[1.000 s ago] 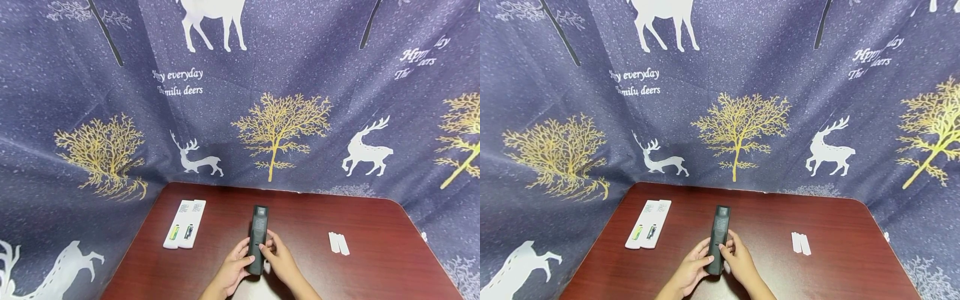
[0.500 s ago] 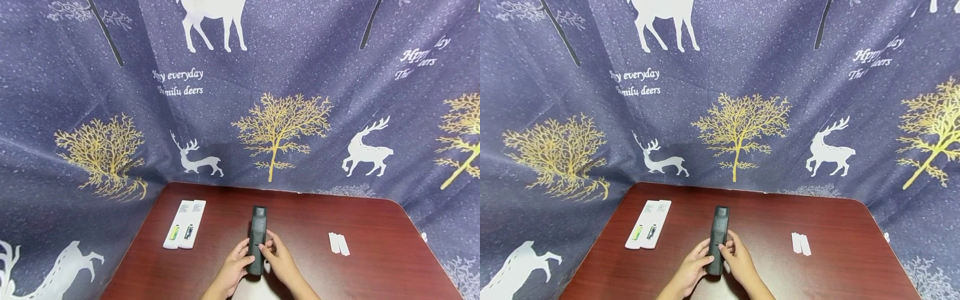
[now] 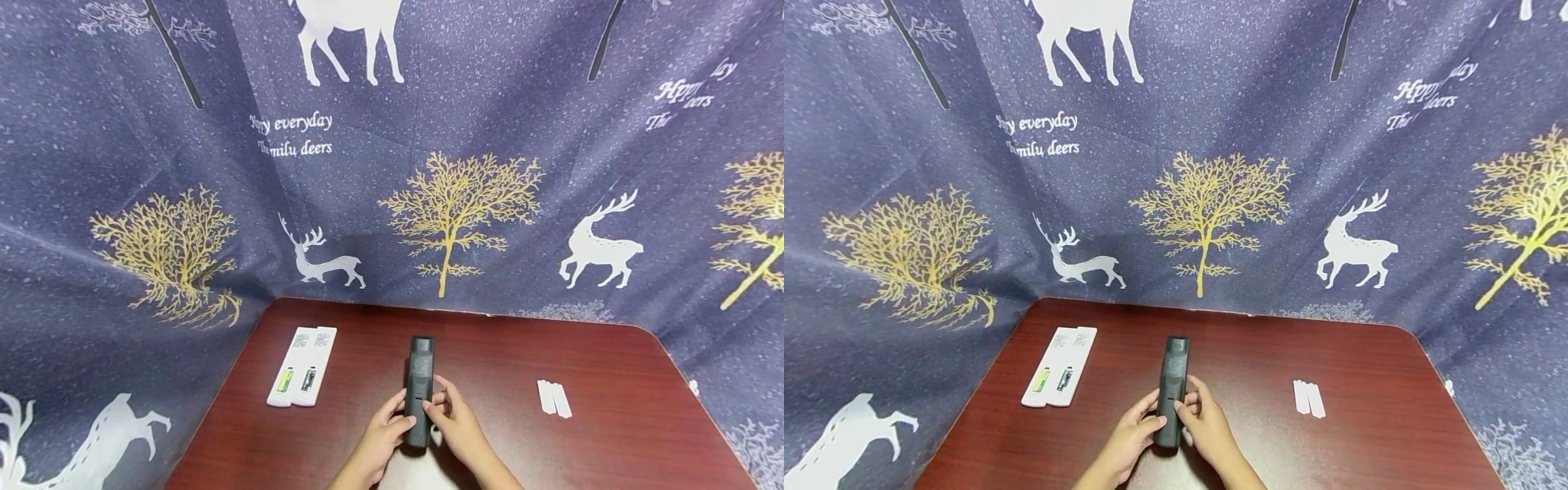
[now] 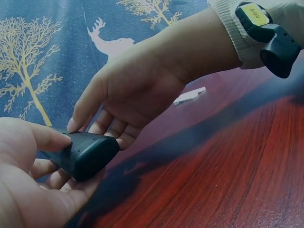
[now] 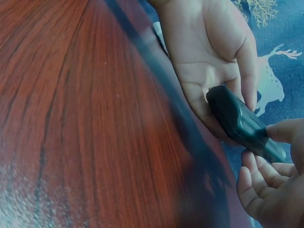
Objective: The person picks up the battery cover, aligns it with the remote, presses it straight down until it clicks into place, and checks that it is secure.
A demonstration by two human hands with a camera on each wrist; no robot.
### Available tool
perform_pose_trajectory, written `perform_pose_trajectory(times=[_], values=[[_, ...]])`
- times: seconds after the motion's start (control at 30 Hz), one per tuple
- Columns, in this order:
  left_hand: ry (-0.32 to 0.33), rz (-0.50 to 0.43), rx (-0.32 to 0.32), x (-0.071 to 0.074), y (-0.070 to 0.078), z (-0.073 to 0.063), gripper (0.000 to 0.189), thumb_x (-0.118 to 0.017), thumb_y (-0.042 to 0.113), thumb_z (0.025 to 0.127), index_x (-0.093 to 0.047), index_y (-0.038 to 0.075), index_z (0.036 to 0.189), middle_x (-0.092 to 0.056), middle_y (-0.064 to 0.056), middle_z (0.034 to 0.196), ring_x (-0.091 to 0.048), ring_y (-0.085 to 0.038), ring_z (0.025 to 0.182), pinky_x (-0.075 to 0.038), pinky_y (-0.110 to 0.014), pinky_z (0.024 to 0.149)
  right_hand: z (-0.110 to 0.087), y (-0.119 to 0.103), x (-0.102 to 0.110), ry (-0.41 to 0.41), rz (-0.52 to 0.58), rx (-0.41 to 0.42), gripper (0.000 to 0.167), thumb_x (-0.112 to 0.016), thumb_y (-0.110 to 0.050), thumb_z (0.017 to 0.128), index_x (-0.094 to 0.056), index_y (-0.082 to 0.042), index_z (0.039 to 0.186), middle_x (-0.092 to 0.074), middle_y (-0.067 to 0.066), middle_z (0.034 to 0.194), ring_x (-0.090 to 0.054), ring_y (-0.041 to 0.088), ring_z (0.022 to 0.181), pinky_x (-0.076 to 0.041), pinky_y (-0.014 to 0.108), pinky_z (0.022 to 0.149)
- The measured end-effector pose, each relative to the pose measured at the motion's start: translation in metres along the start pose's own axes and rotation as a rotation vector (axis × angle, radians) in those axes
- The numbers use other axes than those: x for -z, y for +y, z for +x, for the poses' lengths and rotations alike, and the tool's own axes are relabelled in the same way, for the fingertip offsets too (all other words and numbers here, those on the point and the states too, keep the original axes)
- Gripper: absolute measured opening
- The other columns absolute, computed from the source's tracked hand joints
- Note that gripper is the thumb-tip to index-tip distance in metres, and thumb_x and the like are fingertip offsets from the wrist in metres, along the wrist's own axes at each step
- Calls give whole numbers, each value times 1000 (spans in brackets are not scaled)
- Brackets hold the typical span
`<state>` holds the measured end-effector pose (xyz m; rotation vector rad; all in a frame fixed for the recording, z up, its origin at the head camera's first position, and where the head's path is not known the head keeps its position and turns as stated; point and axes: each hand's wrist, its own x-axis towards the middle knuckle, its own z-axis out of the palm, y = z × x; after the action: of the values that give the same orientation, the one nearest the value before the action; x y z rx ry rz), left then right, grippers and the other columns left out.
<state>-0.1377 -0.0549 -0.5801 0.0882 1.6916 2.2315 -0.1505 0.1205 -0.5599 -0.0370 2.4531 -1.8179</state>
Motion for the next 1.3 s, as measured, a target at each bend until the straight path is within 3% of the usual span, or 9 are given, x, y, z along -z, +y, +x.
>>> perform_pose_trajectory(times=[0.2, 0.43, 0.9, 1.3], values=[[20, 35, -16, 0, -1, 1, 67, -60, 10, 96, -31, -5, 155, -50, -24, 140, -65, -16, 112, -56, -27, 90, 1, 3, -3, -13, -28, -1, 63, -68, -13, 95, -39, 1, 149, -68, 13, 104, -62, 7, 80, -53, 20, 67], [54, 63, -14, -2, 3, -1, 68, -62, 10, 95, -32, -4, 155, -50, -25, 141, -64, -19, 112, -56, -27, 90, -1, 3, 0, -39, 40, 9, 66, -71, -18, 94, -40, -6, 151, -68, 11, 109, -62, 7, 83, -53, 20, 68], [84, 136, -14, 0, 5, -1, 69, -63, 9, 94, -32, -2, 155, -49, -26, 146, -60, -25, 119, -55, -32, 93, 2, 5, 1, -59, 39, 11, 71, -71, -18, 93, -36, -1, 153, -63, 16, 118, -59, 9, 84, -54, 20, 67], [104, 127, -21, 2, 4, 2, 66, -63, 5, 94, -36, -5, 152, -44, -30, 150, -60, -27, 121, -56, -29, 91, 7, 12, -2, -64, -50, 38, 71, -72, -21, 93, -39, 4, 151, -64, 20, 123, -62, 18, 94, -55, 21, 69]])
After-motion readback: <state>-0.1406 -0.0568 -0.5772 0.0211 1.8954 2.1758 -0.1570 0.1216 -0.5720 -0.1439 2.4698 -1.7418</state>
